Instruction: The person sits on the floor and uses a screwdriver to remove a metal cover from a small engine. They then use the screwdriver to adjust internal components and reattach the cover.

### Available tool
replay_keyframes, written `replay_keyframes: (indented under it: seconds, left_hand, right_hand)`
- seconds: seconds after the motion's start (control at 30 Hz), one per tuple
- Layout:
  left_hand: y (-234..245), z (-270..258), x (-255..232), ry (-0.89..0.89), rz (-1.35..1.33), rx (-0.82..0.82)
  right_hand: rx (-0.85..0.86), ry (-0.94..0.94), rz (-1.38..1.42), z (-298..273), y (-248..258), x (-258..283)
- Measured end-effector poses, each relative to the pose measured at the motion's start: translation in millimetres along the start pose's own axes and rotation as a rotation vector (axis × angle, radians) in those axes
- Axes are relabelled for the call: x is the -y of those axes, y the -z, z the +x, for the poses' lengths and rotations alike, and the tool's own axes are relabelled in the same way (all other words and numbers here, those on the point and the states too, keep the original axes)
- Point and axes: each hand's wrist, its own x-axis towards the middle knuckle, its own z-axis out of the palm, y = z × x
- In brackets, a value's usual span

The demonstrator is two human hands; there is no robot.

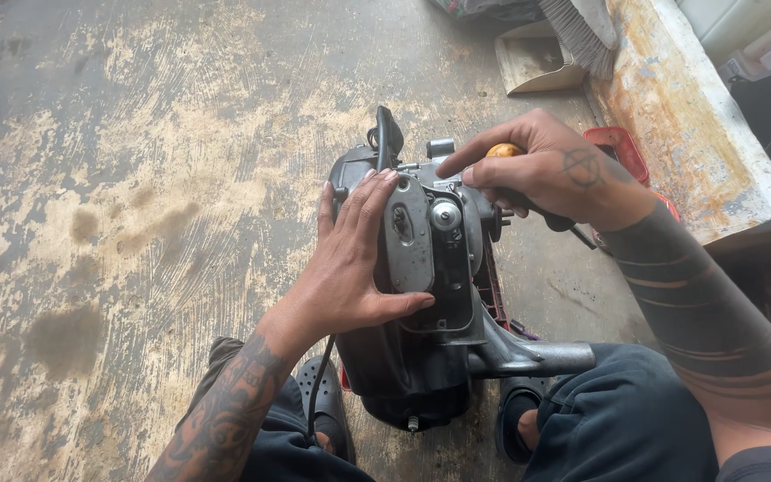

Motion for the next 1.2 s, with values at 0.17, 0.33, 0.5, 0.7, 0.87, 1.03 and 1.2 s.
replay_keyframes:
  seconds: [0.17,0.33,0.5,0.7,0.87,1.03,1.2]
  left_hand:
    - [1,0,-2,-0.006,-0.031,-0.012]
    - [1,1,-3,0.003,-0.047,-0.007]
    - [-5,-1,2,0.005,-0.027,-0.071]
    - [3,1,-7,0.010,-0.085,0.007]
    - [-1,-1,-3,0.014,-0.067,-0.044]
    - [1,-2,-7,0.015,-0.037,-0.031]
    - [1,-2,-6,0.000,-0.063,0.007]
  right_hand:
    - [-0.046,0.013,-0.028,-3,7,-2]
    - [-0.088,0.007,-0.048,-8,11,2]
    - [-0.108,0.041,-0.119,-11,13,7]
    - [-0.106,0.073,-0.162,-11,17,11]
    - [-0.113,0.088,-0.162,-13,20,10]
    - [-0.111,0.118,-0.141,-15,21,13]
    - [-0.155,0.110,-0.141,-17,19,20]
